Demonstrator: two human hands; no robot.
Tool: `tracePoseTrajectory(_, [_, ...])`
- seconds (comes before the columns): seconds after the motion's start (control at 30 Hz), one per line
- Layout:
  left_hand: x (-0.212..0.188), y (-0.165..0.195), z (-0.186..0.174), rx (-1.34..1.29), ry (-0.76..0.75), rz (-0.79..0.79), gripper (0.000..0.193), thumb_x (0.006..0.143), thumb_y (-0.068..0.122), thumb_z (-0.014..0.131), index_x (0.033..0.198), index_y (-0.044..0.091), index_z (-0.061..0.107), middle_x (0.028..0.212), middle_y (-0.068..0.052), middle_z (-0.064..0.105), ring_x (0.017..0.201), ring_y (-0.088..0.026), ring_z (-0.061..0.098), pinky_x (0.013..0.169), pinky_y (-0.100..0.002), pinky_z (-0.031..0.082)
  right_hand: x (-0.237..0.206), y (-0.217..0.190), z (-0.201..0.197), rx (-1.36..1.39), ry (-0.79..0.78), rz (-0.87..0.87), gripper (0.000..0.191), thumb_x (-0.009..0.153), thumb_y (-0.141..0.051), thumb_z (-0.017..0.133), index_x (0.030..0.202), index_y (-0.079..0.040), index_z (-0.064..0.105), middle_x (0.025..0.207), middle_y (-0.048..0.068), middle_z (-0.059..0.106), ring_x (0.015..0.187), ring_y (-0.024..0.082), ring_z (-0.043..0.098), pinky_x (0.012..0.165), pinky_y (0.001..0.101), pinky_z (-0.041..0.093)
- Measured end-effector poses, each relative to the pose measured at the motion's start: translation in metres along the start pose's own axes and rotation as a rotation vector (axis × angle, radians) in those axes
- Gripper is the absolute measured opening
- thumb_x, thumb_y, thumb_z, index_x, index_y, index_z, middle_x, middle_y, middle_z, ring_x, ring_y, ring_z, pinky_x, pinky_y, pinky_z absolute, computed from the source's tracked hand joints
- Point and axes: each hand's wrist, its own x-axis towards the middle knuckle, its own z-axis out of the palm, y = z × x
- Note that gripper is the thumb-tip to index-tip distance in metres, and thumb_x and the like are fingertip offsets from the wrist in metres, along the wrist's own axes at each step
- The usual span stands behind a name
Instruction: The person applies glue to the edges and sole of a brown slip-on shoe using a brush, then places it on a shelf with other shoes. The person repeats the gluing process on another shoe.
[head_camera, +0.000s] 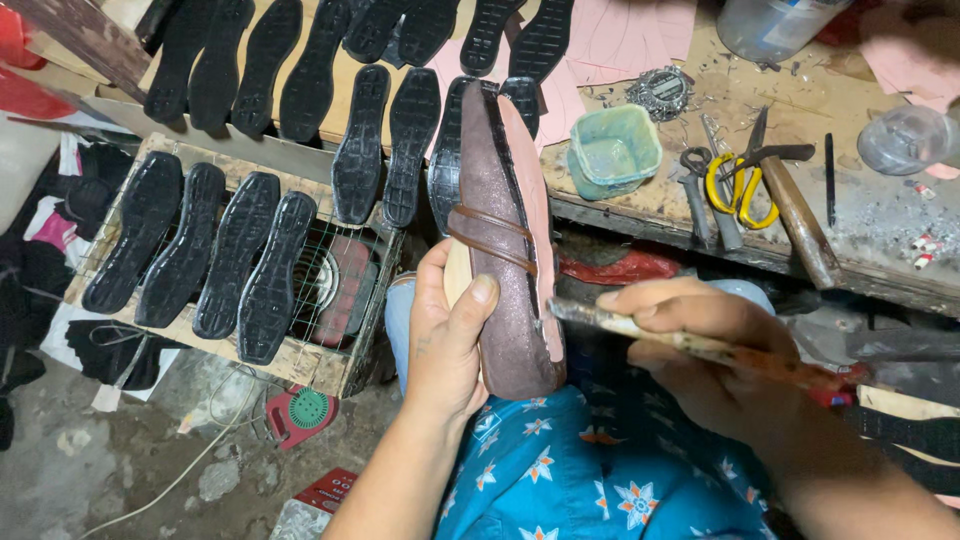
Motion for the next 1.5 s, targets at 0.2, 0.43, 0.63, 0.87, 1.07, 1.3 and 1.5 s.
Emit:
tracePoseTrajectory(0.2, [-0.001, 0.000, 0.004, 0.039, -0.021, 0.018, 0.062, 0.091, 0.017, 0.075, 0.141, 0.006, 0.040, 0.126, -0.014, 0.060, 0.113, -0.021, 0.063, 0.098, -0.038, 0.056, 0.011, 0.007, 0.003, -0.050, 0.009, -0.004, 0.025, 0.097, -0.006, 0.069, 0.119, -0.007, 0.057, 0.126, 0.022, 0.071, 0.114, 0.029, 0.074, 0.098, 0.0378, 0.060])
tracePoseTrajectory(0.43, [-0.001, 0.002, 0.006, 0.074, -0.001, 0.025, 0.062, 0.091, 0.018, 0.075, 0.141, 0.005, 0.040, 0.125, -0.014, 0.061, 0.111, -0.021, 0.063, 0.097, -0.038, 0.056, 0.006, 0.010, 0.005, 0.024, -0.031, -0.011, 0.026, 0.099, -0.006, 0.068, 0.121, -0.007, 0.055, 0.128, 0.022, 0.069, 0.120, 0.032, 0.072, 0.102, 0.0403, 0.059])
tracePoseTrajectory(0.63, [-0.001, 0.002, 0.006, 0.065, 0.006, 0.017, 0.062, 0.092, 0.019, 0.073, 0.142, 0.005, 0.039, 0.125, -0.014, 0.060, 0.110, -0.021, 0.063, 0.095, -0.038, 0.056, 0.002, 0.007, 0.006, 0.017, -0.059, -0.027, 0.028, 0.098, -0.006, 0.069, 0.121, -0.006, 0.053, 0.128, 0.022, 0.068, 0.119, 0.032, 0.072, 0.101, 0.0397, 0.059])
tracePoseTrajectory(0.87, [0.001, 0.003, 0.006, 0.032, 0.011, 0.020, 0.061, 0.094, 0.019, 0.072, 0.142, 0.004, 0.039, 0.127, -0.015, 0.059, 0.112, -0.021, 0.063, 0.096, -0.038, 0.057, -0.005, 0.008, 0.007, 0.005, -0.055, -0.069, 0.031, 0.096, -0.008, 0.070, 0.123, -0.006, 0.054, 0.127, 0.020, 0.068, 0.117, 0.029, 0.074, 0.097, 0.0367, 0.062])
tracePoseTrajectory(1.07, [0.002, 0.002, 0.004, 0.000, 0.026, 0.007, 0.058, 0.095, 0.018, 0.070, 0.141, 0.003, 0.041, 0.126, -0.015, 0.060, 0.112, -0.021, 0.063, 0.097, -0.039, 0.056, -0.011, 0.003, 0.007, 0.024, -0.088, -0.093, 0.033, 0.095, -0.007, 0.074, 0.121, -0.007, 0.054, 0.126, 0.020, 0.068, 0.117, 0.030, 0.073, 0.098, 0.0376, 0.061])
tracePoseTrajectory(1.3, [0.004, 0.001, 0.002, 0.009, 0.024, -0.036, 0.054, 0.096, 0.021, 0.069, 0.139, 0.003, 0.042, 0.125, -0.014, 0.060, 0.111, -0.019, 0.063, 0.096, -0.037, 0.056, -0.003, -0.005, 0.000, -0.066, -0.041, -0.013, 0.029, 0.096, -0.004, 0.069, 0.121, -0.007, 0.054, 0.128, 0.021, 0.068, 0.117, 0.027, 0.072, 0.099, 0.0360, 0.058])
tracePoseTrajectory(1.5, [0.005, -0.001, 0.007, 0.042, 0.010, -0.033, 0.055, 0.095, 0.022, 0.070, 0.138, 0.004, 0.042, 0.125, -0.013, 0.060, 0.111, -0.019, 0.063, 0.096, -0.036, 0.056, 0.004, 0.008, 0.005, 0.001, -0.022, 0.029, 0.027, 0.097, -0.001, 0.067, 0.121, -0.007, 0.056, 0.131, 0.023, 0.067, 0.122, 0.029, 0.068, 0.103, 0.0375, 0.056])
